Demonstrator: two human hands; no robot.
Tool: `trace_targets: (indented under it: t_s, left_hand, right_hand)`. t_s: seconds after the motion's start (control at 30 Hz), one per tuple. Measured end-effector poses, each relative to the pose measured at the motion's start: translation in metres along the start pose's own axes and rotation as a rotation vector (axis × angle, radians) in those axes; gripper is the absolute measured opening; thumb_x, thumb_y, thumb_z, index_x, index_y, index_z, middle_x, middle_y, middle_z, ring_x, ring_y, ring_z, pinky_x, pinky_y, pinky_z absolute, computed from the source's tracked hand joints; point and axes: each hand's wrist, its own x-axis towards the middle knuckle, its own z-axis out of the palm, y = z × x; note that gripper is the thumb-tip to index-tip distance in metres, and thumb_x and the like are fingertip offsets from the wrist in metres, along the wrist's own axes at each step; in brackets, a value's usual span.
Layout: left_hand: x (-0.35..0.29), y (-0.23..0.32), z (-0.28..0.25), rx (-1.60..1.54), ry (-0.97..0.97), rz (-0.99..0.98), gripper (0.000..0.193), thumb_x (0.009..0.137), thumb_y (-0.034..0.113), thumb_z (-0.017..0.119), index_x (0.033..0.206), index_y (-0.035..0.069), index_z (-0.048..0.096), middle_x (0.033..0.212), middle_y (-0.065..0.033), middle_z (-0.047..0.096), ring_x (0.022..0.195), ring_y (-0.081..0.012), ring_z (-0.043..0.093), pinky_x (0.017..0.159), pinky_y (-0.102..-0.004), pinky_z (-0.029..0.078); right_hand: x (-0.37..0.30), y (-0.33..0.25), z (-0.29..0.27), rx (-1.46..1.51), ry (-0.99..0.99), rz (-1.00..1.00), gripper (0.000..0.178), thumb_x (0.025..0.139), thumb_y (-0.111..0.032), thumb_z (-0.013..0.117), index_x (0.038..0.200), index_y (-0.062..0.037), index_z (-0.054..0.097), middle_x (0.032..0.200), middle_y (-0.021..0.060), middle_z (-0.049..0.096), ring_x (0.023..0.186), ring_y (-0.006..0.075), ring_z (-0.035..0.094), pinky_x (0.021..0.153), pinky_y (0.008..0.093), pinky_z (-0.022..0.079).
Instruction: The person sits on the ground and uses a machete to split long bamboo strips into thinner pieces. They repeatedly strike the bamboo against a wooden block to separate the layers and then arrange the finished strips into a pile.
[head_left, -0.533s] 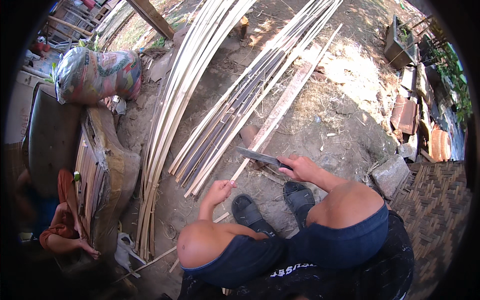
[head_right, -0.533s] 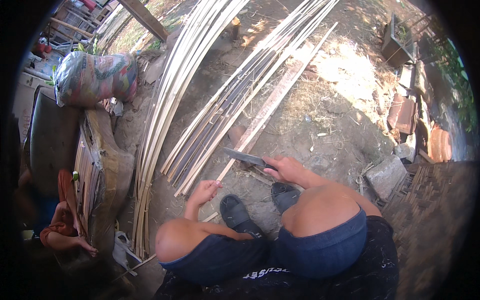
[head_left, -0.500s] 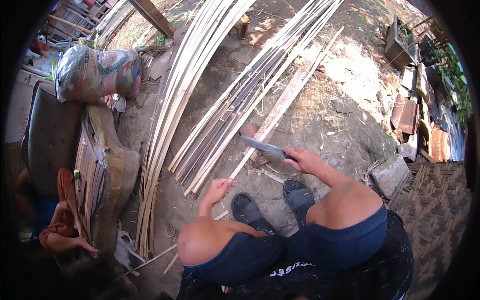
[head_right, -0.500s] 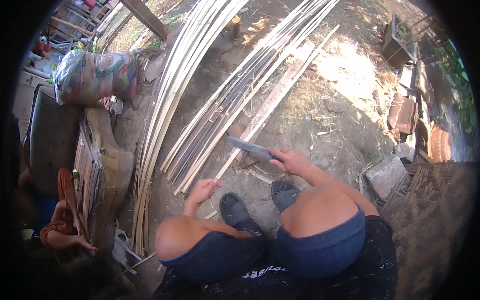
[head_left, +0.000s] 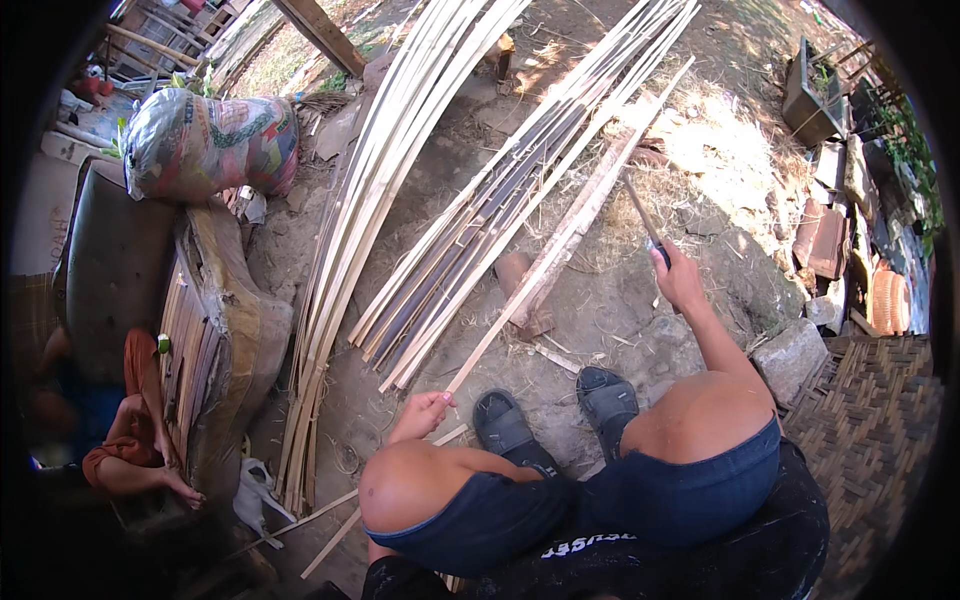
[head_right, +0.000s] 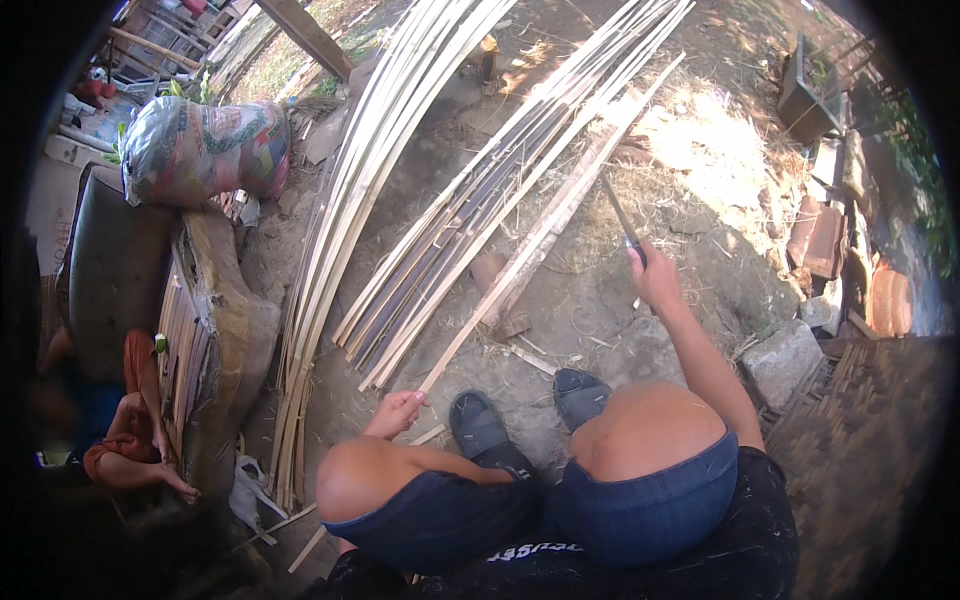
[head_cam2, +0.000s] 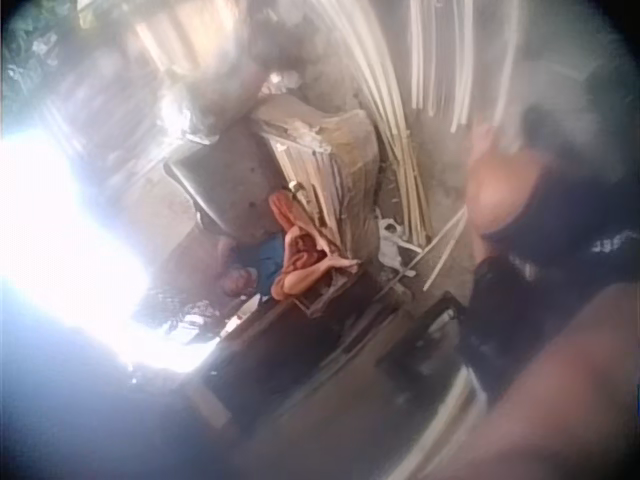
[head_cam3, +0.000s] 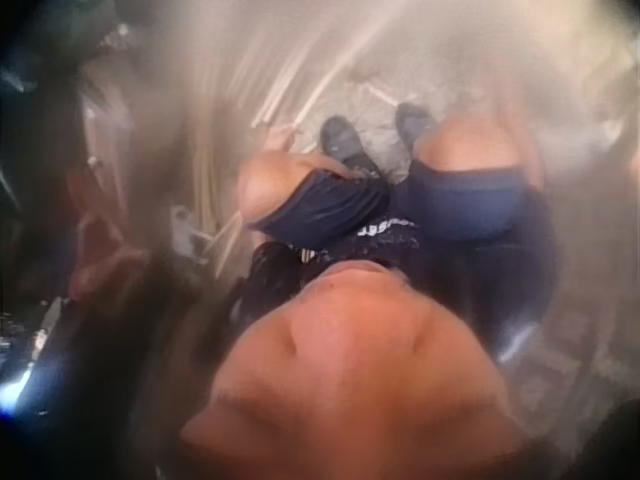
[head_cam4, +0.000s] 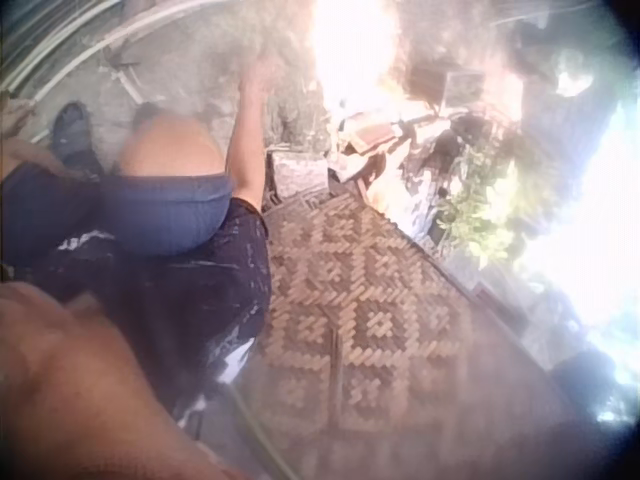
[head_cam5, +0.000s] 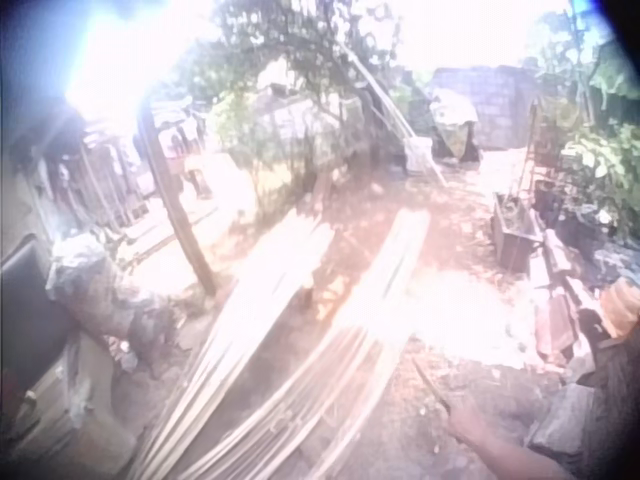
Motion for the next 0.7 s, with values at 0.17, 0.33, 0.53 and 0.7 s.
trace_targets:
  t_s: [0.17, 0.33, 0.53, 0.7]
  left_hand:
    - [0.022, 0.024, 0.085, 0.485, 0.452, 0.465, 0.028, 0.100, 0.028, 0.059, 0.091, 0.003, 0.068, 0.060, -0.0145, 0.058, 0.053, -0.0311, 0.056, 0.051, -0.0406, 0.041]
    - [-0.004, 0.035, 0.096, 0.572, 0.595, 0.417, 0.025, 0.097, 0.027, 0.060, 0.088, 0.005, 0.067, 0.070, -0.0249, 0.060, 0.066, -0.0460, 0.060, 0.059, -0.0503, 0.045]
    - [0.020, 0.008, 0.064, 0.451, 0.427, 0.399, 0.038, 0.100, 0.036, 0.057, 0.085, 0.002, 0.067, 0.058, -0.0142, 0.057, 0.052, -0.0269, 0.056, 0.053, -0.0394, 0.043]
    - [0.024, 0.020, 0.047, 0.040, 0.064, 0.014, 0.053, 0.103, 0.045, 0.051, 0.079, 0.000, 0.067, 0.051, -0.0003, 0.050, 0.046, -0.0097, 0.045, 0.045, -0.0298, 0.035]
  right_hand:
    - [-0.124, -0.111, 0.027, -0.067, -0.678, -0.640, 0.042, 0.098, -0.043, 0.056, 0.128, -0.0140, 0.056, 0.092, 0.0237, 0.065, 0.079, 0.0462, 0.066, 0.071, 0.0537, 0.055]
    - [-0.025, -0.046, 0.031, -0.153, -0.230, -0.353, 0.036, 0.099, -0.038, 0.056, 0.121, -0.0101, 0.058, 0.090, 0.0233, 0.066, 0.078, 0.0447, 0.066, 0.069, 0.0533, 0.054]
    - [0.011, -0.058, 0.012, -0.102, -0.215, -0.238, 0.034, 0.098, -0.034, 0.058, 0.119, -0.0071, 0.060, 0.092, 0.0255, 0.067, 0.078, 0.0449, 0.066, 0.071, 0.0528, 0.053]
    - [-0.115, -0.098, 0.034, -0.104, -0.605, -0.570, 0.038, 0.098, -0.037, 0.057, 0.125, -0.0099, 0.059, 0.091, 0.0250, 0.067, 0.078, 0.0450, 0.066, 0.069, 0.0525, 0.053]
